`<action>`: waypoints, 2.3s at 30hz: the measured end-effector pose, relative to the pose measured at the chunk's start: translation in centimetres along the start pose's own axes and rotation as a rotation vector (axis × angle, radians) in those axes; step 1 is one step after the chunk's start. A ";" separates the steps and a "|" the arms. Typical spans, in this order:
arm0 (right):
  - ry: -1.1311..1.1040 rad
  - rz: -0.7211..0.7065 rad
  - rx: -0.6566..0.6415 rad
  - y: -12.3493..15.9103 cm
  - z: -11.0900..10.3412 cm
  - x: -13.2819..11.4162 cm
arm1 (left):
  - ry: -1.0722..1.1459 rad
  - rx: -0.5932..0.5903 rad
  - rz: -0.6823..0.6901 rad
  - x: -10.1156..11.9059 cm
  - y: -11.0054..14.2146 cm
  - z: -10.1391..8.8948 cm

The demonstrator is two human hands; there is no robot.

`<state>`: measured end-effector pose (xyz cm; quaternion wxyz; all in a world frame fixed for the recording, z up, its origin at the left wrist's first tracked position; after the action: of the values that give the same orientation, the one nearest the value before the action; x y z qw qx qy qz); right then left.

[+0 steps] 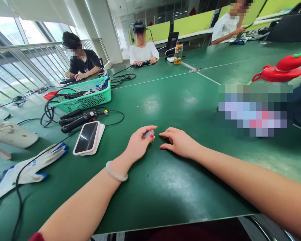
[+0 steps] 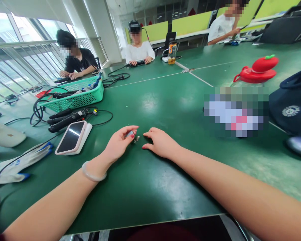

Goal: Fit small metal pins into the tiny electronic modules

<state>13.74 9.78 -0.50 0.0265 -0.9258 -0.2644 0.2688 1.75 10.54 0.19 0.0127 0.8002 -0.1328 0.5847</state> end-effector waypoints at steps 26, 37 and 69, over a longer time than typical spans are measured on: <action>-0.007 -0.134 -0.003 0.5 -0.2 -1.9 | 0.728 -0.210 -0.230 -0.8 1.1 2.5; -0.044 -0.132 0.034 0.6 -0.8 -1.8 | 0.078 -0.034 -0.101 -1.0 0.3 0.4; -0.733 0.198 0.055 0.6 -1.2 1.1 | -0.298 -0.081 0.048 1.0 1.1 1.0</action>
<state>15.44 9.95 -0.15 -0.0711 -0.7882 -0.1584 0.5904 2.75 9.13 0.70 0.0110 0.8735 -0.1758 0.4539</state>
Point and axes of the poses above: each hand's wrist, its own y-axis away from the middle knuckle, its own z-axis out of the palm, x = y × z, the point moved 10 cm from there along -y, towards the middle knuckle, and after that the axes turned 1 degree about x, right-handed, at the moved point
